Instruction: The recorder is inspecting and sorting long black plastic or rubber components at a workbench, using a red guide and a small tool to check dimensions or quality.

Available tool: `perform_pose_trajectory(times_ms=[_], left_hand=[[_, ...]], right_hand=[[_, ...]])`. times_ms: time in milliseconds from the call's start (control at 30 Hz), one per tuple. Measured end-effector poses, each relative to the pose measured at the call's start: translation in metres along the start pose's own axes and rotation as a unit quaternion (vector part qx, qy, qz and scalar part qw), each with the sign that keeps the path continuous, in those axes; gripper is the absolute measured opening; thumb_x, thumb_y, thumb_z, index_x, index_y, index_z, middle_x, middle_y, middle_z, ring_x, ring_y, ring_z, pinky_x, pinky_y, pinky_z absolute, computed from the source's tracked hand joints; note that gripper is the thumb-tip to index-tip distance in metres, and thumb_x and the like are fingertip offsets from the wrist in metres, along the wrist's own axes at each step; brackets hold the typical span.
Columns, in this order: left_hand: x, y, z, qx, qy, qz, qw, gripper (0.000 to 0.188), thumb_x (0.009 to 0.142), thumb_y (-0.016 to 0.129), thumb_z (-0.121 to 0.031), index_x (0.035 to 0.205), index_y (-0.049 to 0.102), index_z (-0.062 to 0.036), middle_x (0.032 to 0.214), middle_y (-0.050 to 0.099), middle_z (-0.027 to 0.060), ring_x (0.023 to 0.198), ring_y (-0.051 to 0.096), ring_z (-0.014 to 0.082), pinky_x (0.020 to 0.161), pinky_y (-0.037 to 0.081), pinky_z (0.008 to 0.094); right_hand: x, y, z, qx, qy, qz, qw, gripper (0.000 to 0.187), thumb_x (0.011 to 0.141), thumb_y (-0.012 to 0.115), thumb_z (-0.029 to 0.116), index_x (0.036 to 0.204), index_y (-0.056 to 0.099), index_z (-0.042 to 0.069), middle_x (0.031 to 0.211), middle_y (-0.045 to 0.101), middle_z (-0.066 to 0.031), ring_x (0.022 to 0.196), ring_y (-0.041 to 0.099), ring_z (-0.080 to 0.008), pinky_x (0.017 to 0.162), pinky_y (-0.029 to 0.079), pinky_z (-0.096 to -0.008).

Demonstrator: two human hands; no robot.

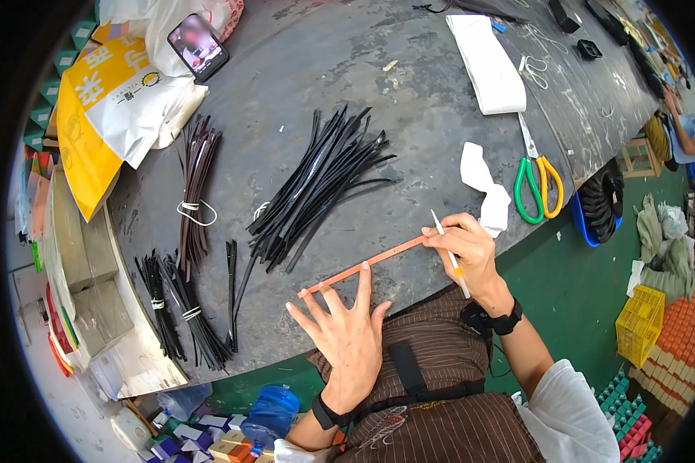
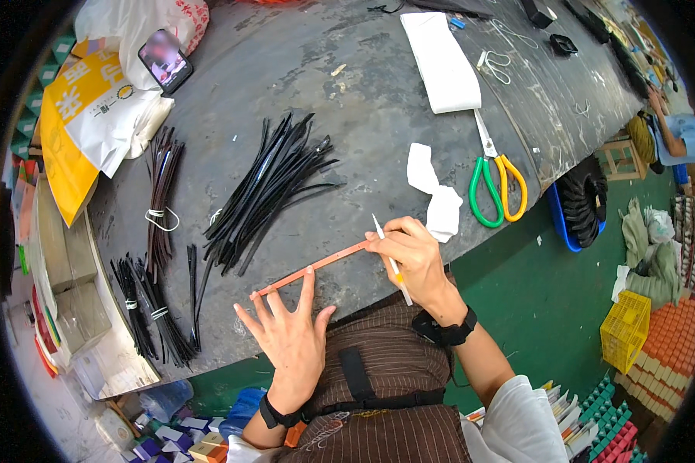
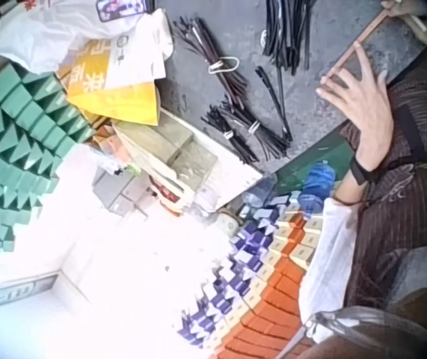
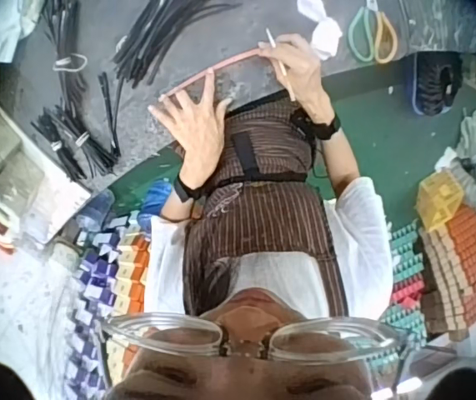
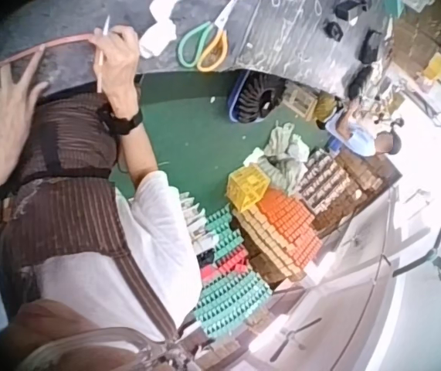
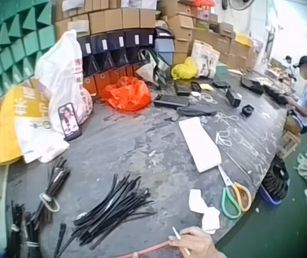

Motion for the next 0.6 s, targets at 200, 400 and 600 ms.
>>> perform_pose_trajectory(times_ms=[200,400,600], left_hand=[[0.000,-0.002,0.000,-0.006,-0.002,-0.001,1.000,0.070,0.087,0.071,-0.050,0.151,0.048,-0.0321,0.131,0.050,0.0283,0.131,0.044,0.0504,0.113,0.019,0.0733],[0.005,0.001,-0.002,-0.125,0.070,-0.032,0.989,0.076,0.085,0.077,-0.037,0.147,0.049,-0.0043,0.138,0.044,0.0286,0.132,0.041,0.0478,0.113,0.029,0.0640],[0.003,0.012,-0.007,-0.161,0.076,-0.028,0.984,0.081,0.084,0.078,-0.033,0.145,0.044,0.0070,0.138,0.045,0.0295,0.130,0.043,0.0479,0.111,0.036,0.0568]], right_hand=[[0.001,0.001,0.000,0.014,0.014,-0.004,1.000,0.021,0.067,0.074,-0.008,0.084,0.072,0.005,0.085,0.076,-0.0055,0.083,0.065,-0.0246,0.071,0.052,-0.0342],[0.001,0.001,0.000,0.025,0.015,-0.017,0.999,0.022,0.067,0.075,-0.010,0.083,0.072,0.005,0.082,0.075,-0.0054,0.082,0.065,-0.0237,0.069,0.052,-0.0327],[0.003,0.000,0.004,0.023,0.035,-0.015,0.999,0.021,0.070,0.077,-0.009,0.085,0.073,0.004,0.085,0.076,-0.0073,0.080,0.065,-0.0249,0.070,0.054,-0.0332]])
Point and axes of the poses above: each hand's wrist, its own x-axis towards the middle knuckle, its own y-axis out of the palm, z = x × y, the point moved 3 cm from there along x, towards the middle knuckle
